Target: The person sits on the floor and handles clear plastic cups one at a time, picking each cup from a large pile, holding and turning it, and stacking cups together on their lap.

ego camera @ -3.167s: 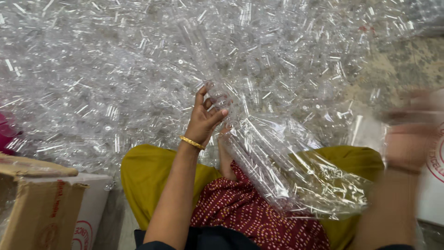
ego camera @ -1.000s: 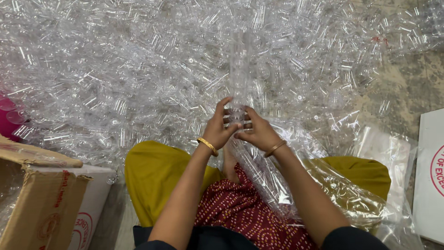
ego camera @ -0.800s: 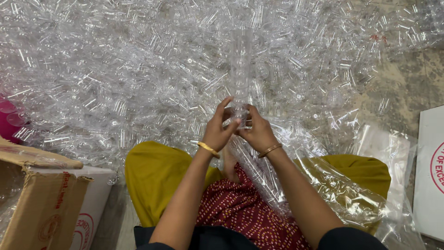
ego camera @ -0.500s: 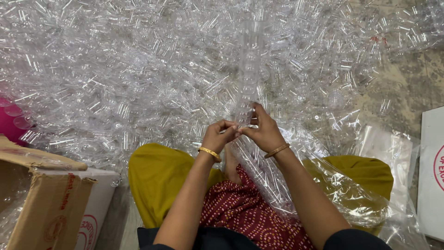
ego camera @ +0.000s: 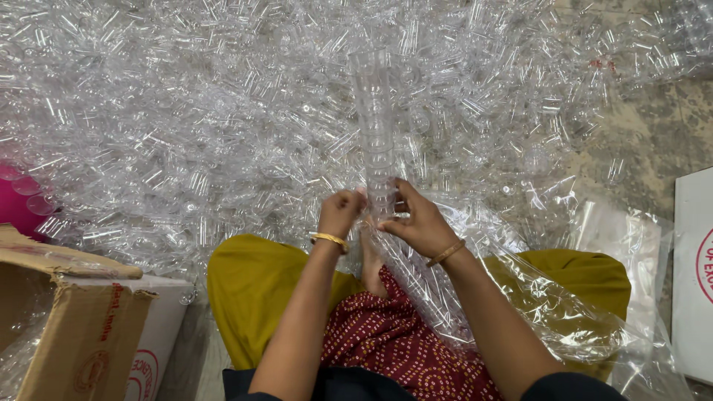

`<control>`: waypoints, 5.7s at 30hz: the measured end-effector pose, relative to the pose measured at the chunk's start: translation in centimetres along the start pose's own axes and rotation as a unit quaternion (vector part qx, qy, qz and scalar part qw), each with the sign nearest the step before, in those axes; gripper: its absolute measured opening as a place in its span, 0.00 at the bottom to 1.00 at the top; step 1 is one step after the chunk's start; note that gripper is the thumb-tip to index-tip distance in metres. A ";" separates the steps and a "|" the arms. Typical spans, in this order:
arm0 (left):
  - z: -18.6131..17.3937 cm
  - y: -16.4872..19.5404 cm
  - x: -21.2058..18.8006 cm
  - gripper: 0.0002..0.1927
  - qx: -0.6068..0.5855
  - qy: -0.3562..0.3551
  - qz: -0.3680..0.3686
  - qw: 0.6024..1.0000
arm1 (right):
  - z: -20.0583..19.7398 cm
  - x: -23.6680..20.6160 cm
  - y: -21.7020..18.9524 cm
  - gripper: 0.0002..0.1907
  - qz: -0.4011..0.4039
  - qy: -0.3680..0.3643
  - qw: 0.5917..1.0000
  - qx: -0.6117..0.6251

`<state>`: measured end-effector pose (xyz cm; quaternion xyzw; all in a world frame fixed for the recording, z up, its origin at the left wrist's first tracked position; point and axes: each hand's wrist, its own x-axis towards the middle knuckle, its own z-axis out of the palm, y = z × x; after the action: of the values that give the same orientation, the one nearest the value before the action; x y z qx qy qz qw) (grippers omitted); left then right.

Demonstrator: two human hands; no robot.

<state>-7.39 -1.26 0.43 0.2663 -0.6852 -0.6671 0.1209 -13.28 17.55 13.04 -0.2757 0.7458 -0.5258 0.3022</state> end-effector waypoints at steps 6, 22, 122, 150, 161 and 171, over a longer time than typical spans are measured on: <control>-3.1 9.2 -0.2 0.25 -0.272 0.021 0.041 0.961 | 0.1 -2.5 -1.1 0.50 0.105 -0.086 0.988 0.071; -0.9 11.1 -1.2 0.27 -0.441 -0.157 0.040 0.883 | 0.8 -5.2 2.1 0.45 0.124 -0.140 0.971 0.147; 0.9 0.1 -2.0 0.07 -0.166 -0.164 -0.156 0.960 | -0.4 1.8 4.0 0.37 0.052 0.098 0.986 -0.127; -0.1 6.6 -3.2 0.42 -0.067 -0.158 0.021 0.985 | 0.5 0.8 2.3 0.34 -0.006 0.068 0.996 -0.051; -0.4 7.0 -3.3 0.37 0.142 -0.030 0.085 0.986 | 2.0 -1.4 -0.2 0.35 -0.170 0.124 0.961 -0.179; 0.0 7.2 -3.6 0.36 0.216 -0.013 0.129 0.968 | 1.4 -1.6 -1.1 0.21 -0.328 0.206 0.857 -0.340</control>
<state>-5.91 0.36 8.18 0.1870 -0.8432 -0.4852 0.1363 -11.11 17.55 13.97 -0.4753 0.7897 -0.3531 -0.1606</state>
